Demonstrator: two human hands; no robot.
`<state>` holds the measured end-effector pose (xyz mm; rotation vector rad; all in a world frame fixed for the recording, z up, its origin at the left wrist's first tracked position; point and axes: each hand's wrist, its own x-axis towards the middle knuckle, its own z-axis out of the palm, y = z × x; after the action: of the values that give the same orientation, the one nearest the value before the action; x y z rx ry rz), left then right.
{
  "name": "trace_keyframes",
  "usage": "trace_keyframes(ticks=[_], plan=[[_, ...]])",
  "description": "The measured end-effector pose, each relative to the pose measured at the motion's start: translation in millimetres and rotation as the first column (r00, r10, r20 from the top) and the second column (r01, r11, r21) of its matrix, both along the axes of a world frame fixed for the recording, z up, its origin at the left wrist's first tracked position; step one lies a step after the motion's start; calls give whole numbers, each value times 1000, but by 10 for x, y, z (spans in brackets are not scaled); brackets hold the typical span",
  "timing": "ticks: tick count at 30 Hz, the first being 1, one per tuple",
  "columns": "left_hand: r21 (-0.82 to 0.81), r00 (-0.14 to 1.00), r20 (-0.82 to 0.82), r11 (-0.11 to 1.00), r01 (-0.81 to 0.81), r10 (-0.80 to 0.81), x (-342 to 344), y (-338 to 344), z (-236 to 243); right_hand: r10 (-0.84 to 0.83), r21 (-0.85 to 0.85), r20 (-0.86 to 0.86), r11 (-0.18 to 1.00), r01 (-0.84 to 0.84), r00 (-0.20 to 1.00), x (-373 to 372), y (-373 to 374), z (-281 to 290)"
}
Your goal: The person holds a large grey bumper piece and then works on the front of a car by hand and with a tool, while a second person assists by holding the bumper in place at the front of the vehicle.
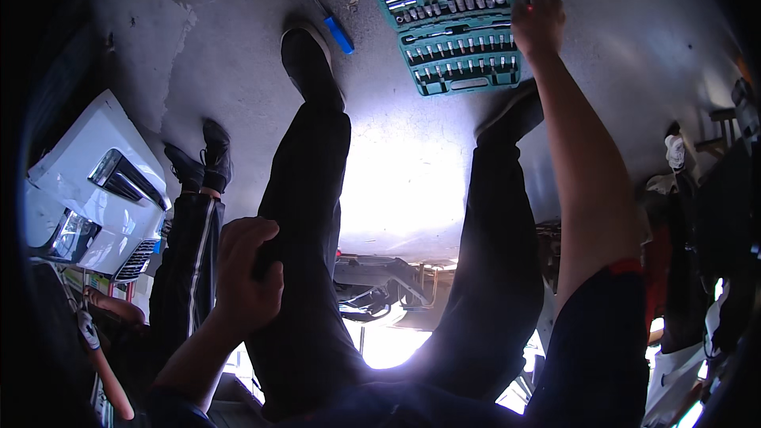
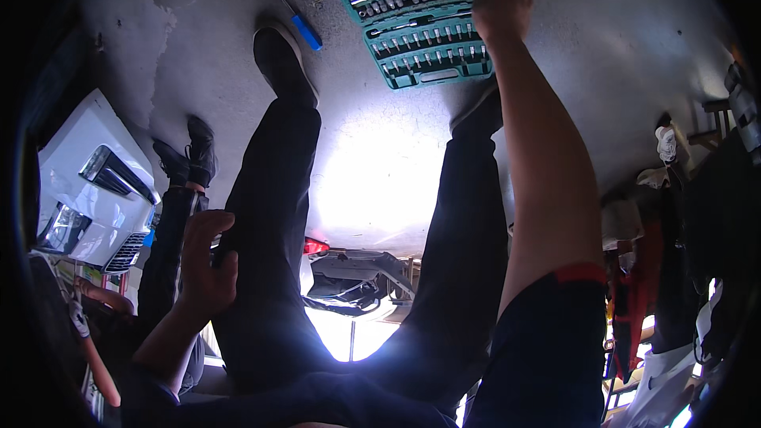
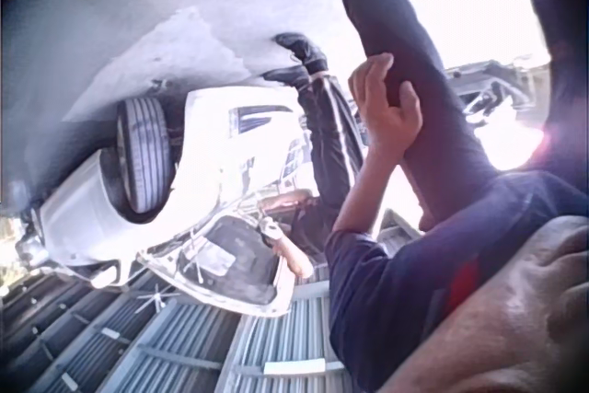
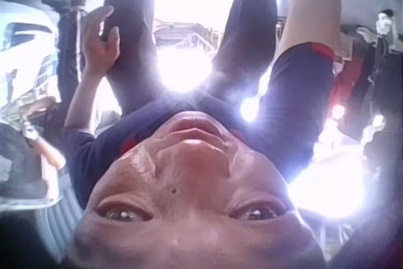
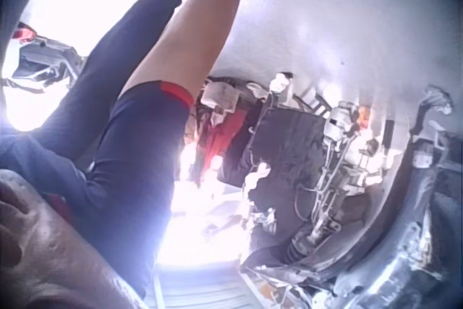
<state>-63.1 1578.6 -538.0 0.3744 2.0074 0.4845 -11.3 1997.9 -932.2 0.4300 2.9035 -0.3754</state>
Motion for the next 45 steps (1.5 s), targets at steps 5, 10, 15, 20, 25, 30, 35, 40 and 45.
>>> trace_keyframes(ticks=[5,10,15,20,25,30,35,40,45], plan=[[44,999,-39,999,-10,12,-54,-71,-54,-60,-307,219,943,127,974,-599,-520,114],[62,997,-8,995,-73,74,-88,-63,-88,-37,-46,69,998,40,997,-895,-625,-177],[38,993,-17,993,-116,117,-80,-163,-69,63,30,-78,998,-61,995,-967,-646,-156],[29,994,-3,993,-114,114,-132,-187,-66,283,66,19,957,-283,959,-1030,-512,-139],[26,991,-33,991,-132,133,-149,-214,-27,378,112,208,907,-405,902,-1140,-602,49],[35,983,-28,983,-180,181,-92,-240,-60,492,175,100,847,-502,865,-993,-435,-122],[45,982,-15,981,-189,190,-142,-228,-45,507,237,61,829,-506,860,-1056,-513,-64],[55,980,21,978,-200,199,-145,-282,-29,417,72,-148,909,-410,897,-1116,-462,-66],[61,974,37,973,-225,223,-157,-405,-34,341,-187,-8,923,-336,940,-1176,-442,-25]])
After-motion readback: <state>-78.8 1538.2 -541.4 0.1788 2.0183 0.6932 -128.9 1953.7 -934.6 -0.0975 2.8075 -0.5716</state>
